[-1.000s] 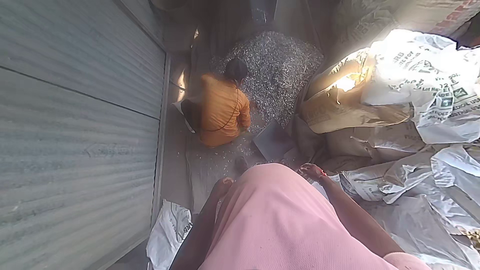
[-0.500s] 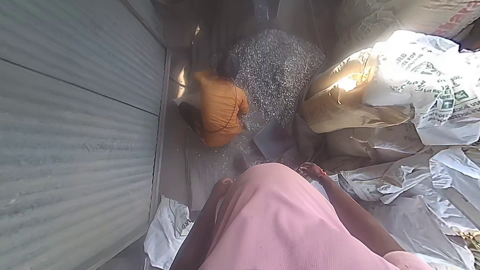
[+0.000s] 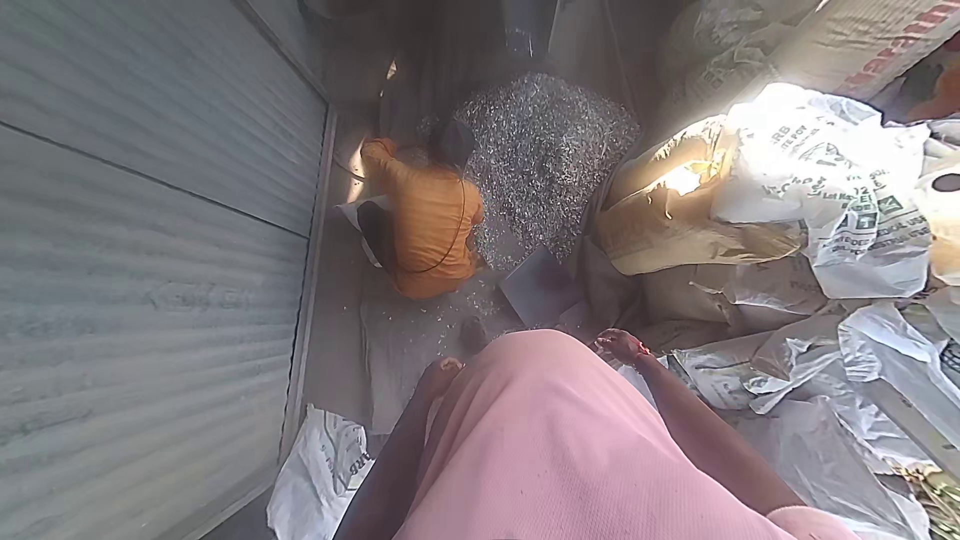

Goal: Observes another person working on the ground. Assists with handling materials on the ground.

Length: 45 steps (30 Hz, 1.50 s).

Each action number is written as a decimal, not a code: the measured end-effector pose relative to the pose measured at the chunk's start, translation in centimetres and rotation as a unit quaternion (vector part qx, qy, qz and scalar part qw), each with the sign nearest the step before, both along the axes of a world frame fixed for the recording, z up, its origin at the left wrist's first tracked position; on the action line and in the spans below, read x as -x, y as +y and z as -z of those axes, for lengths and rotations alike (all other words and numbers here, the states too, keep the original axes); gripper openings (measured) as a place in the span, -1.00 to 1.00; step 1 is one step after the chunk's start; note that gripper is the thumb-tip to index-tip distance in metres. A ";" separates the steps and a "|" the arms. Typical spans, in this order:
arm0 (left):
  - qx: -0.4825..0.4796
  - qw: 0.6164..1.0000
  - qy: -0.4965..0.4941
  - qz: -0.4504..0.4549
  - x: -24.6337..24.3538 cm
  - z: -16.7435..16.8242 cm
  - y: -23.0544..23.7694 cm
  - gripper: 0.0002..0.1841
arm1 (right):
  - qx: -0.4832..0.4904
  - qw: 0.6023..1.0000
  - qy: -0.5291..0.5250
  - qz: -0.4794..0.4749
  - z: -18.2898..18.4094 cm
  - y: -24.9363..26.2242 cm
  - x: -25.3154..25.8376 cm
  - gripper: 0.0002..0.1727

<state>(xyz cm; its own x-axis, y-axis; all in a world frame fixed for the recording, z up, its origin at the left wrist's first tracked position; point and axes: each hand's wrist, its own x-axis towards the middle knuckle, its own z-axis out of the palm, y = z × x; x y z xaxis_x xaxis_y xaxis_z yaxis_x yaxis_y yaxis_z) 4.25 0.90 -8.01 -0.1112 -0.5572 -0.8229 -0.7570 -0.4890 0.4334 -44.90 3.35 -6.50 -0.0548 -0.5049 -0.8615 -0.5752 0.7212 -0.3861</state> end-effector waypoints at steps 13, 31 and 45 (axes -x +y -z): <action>-0.025 0.999 -0.004 -0.037 -0.2 0.6 -1.1 -0.65 | 0.010 1.000 0.013 -0.010 -0.4 -1.1 0.1 -0.59; -0.006 1.000 -0.008 0.010 -0.4 0.9 -0.3 -0.65 | 0.000 1.000 0.007 -0.008 0.5 0.6 -0.4 -0.58; -0.018 1.000 -0.018 0.011 -0.3 -0.2 0.0 -0.63 | 0.000 1.000 0.011 -0.016 0.9 0.9 -0.8 -0.58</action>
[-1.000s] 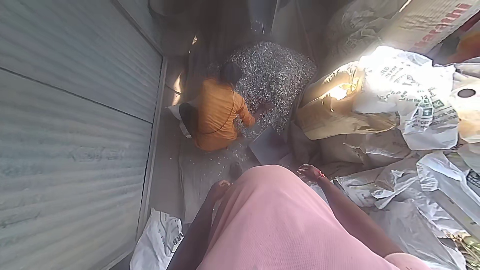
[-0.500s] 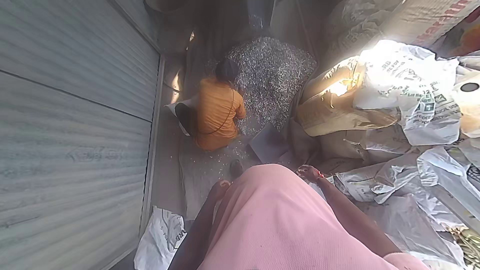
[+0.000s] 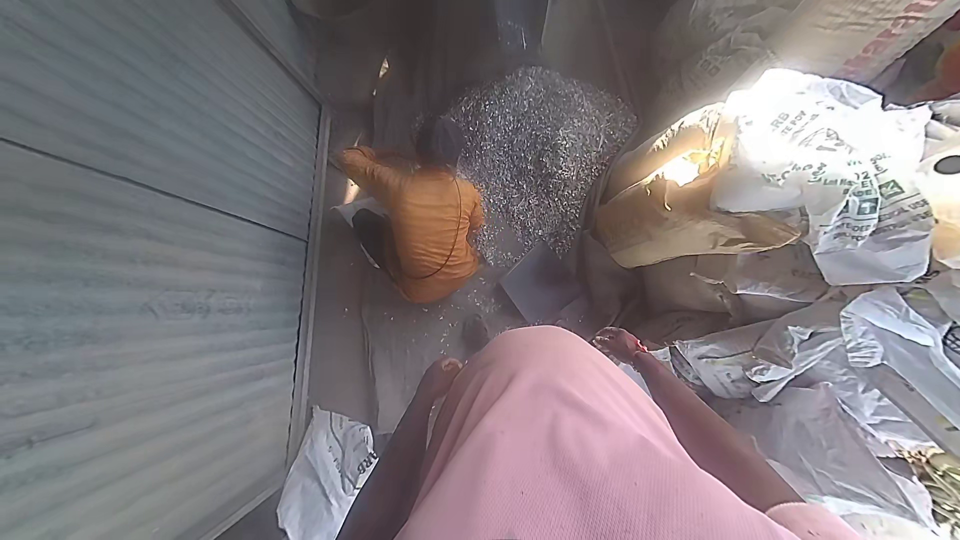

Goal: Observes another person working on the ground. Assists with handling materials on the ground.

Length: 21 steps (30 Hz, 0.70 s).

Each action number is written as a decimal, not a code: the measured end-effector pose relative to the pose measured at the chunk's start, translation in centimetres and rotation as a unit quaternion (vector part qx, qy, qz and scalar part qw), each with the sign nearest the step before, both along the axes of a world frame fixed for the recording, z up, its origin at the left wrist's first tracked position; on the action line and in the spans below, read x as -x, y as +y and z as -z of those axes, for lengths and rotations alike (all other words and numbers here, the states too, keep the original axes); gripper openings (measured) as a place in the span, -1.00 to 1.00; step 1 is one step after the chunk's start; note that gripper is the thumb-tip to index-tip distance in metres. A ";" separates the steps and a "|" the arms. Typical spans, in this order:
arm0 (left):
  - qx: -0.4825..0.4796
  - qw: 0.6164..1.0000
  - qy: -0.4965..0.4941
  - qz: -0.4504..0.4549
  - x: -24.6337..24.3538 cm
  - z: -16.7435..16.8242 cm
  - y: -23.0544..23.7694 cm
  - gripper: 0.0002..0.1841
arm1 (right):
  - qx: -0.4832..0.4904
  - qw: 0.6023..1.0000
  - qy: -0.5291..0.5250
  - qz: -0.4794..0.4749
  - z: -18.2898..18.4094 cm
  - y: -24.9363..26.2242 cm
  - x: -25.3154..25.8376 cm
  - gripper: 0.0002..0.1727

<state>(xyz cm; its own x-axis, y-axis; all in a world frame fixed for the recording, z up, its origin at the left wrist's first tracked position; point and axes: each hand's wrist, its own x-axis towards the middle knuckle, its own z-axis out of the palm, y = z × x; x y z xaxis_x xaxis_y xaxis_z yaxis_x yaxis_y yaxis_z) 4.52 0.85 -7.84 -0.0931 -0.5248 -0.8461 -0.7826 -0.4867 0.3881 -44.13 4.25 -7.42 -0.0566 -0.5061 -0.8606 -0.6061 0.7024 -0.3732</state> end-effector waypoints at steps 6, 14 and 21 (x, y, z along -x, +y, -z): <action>-0.004 1.000 -0.003 0.006 1.0 -2.4 -0.1 -0.63 | -0.005 1.000 -0.003 0.005 -0.2 0.2 0.0 -0.58; 0.000 1.000 -0.005 -0.009 -0.4 0.3 1.0 -0.64 | 0.001 1.000 -0.017 -0.001 -0.2 0.4 -0.2 -0.59; -0.007 1.000 -0.015 -0.012 -0.6 0.1 1.1 -0.63 | 0.004 1.000 -0.013 -0.019 0.4 0.3 0.1 -0.58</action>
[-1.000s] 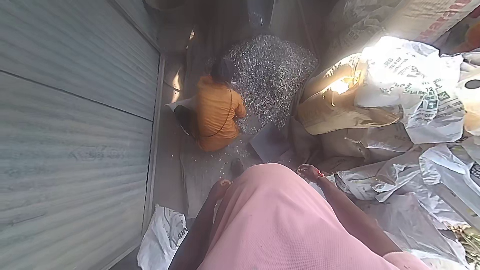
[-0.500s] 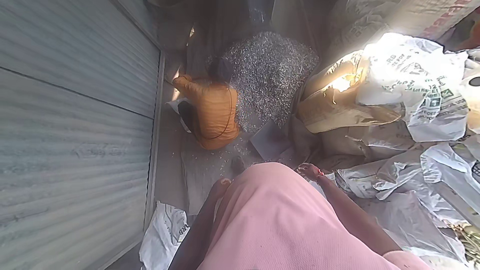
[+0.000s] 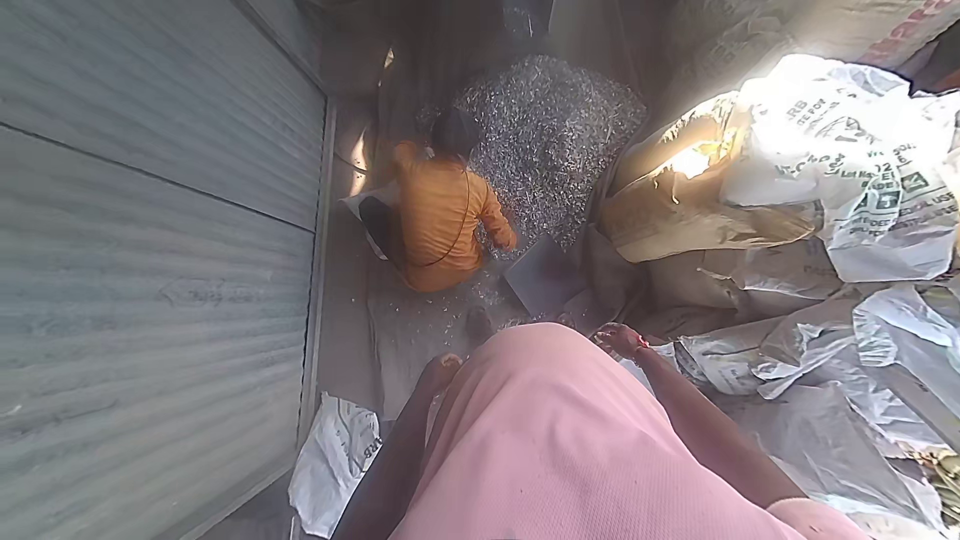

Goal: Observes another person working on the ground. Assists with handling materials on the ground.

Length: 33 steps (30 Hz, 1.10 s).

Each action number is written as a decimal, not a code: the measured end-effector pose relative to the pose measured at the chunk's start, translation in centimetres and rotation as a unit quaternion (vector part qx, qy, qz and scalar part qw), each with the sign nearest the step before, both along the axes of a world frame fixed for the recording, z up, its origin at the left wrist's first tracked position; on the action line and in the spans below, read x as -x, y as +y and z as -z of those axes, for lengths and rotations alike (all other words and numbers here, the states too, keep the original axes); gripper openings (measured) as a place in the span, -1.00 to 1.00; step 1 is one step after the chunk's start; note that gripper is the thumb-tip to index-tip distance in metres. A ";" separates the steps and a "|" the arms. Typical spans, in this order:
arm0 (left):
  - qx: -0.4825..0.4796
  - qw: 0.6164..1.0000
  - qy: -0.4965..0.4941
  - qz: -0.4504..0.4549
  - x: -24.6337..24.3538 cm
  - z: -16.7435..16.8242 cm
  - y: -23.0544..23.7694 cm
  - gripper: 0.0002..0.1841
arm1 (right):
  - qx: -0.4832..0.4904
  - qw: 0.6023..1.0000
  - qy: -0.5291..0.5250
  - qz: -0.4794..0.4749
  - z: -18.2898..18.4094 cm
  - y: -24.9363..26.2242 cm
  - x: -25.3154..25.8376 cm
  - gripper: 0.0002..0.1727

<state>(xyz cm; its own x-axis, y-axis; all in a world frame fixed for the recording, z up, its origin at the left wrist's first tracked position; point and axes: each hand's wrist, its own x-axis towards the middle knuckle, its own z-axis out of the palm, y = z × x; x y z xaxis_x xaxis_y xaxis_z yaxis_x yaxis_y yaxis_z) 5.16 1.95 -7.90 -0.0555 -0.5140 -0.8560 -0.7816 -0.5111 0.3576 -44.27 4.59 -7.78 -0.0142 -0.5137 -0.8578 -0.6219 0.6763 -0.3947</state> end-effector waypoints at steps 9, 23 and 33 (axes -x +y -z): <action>0.004 1.000 0.000 -0.023 0.2 -0.4 -0.3 -0.64 | -0.009 1.000 -0.014 0.017 0.7 -0.8 -0.2 -0.57; 0.015 1.000 0.008 -0.020 0.9 -0.5 -0.3 -0.65 | 0.003 1.000 -0.001 -0.007 0.9 -2.0 0.1 -0.57; 0.019 1.000 0.012 -0.018 1.1 -0.4 -0.6 -0.63 | -0.002 1.000 0.003 -0.017 0.3 -2.6 0.3 -0.56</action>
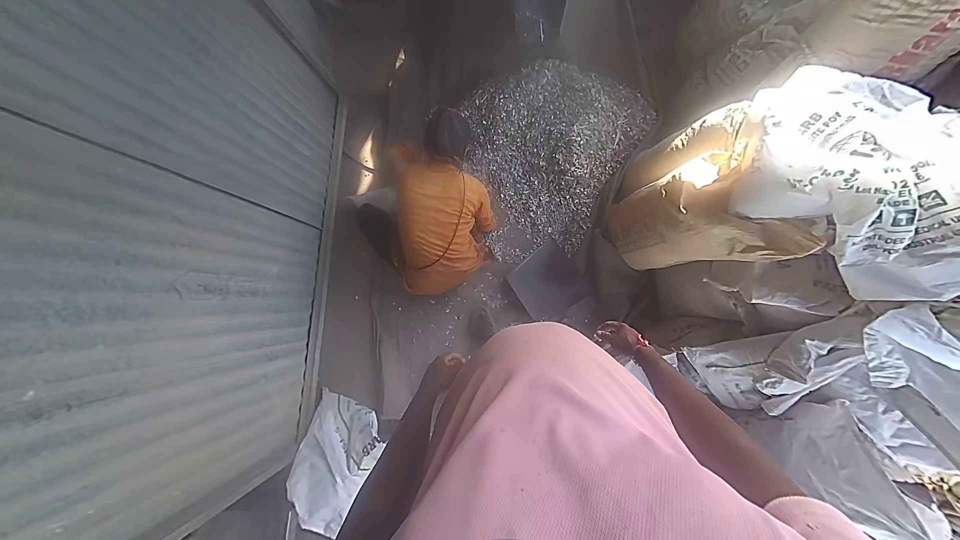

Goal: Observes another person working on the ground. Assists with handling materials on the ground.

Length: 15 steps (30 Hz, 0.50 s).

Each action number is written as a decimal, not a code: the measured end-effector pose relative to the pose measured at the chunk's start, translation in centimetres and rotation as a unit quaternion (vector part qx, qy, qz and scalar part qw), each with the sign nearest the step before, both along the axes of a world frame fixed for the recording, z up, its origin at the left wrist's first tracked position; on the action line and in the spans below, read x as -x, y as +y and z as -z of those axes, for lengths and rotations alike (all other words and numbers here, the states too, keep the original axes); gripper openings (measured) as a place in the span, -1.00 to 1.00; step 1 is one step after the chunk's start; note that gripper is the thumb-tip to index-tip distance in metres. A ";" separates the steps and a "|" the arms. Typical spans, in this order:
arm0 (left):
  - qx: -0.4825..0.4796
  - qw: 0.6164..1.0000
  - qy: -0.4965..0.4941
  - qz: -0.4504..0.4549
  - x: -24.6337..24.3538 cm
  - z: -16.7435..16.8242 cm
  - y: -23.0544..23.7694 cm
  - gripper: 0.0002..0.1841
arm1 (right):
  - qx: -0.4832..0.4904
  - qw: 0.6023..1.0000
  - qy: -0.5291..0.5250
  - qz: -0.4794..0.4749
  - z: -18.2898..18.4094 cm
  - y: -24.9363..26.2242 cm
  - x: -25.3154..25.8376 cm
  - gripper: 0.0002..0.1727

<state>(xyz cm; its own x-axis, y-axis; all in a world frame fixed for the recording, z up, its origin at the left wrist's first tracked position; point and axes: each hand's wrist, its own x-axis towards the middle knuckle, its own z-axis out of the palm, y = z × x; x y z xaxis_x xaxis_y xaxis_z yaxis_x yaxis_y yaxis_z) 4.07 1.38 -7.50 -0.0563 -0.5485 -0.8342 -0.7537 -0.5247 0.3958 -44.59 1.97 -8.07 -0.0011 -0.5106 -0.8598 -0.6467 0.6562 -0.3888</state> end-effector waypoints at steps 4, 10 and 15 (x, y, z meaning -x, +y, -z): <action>-0.002 1.000 0.006 0.001 -0.2 0.5 -0.1 -0.64 | 0.002 1.000 -0.002 0.009 0.5 0.3 0.1 -0.56; -0.020 1.000 -0.003 0.002 0.2 -0.6 -0.5 -0.63 | -0.003 1.000 0.002 0.011 -0.1 0.5 -0.1 -0.57; -0.002 1.000 0.004 0.013 -0.7 1.6 0.0 -0.62 | 0.002 1.000 -0.002 0.001 0.2 0.6 0.0 -0.55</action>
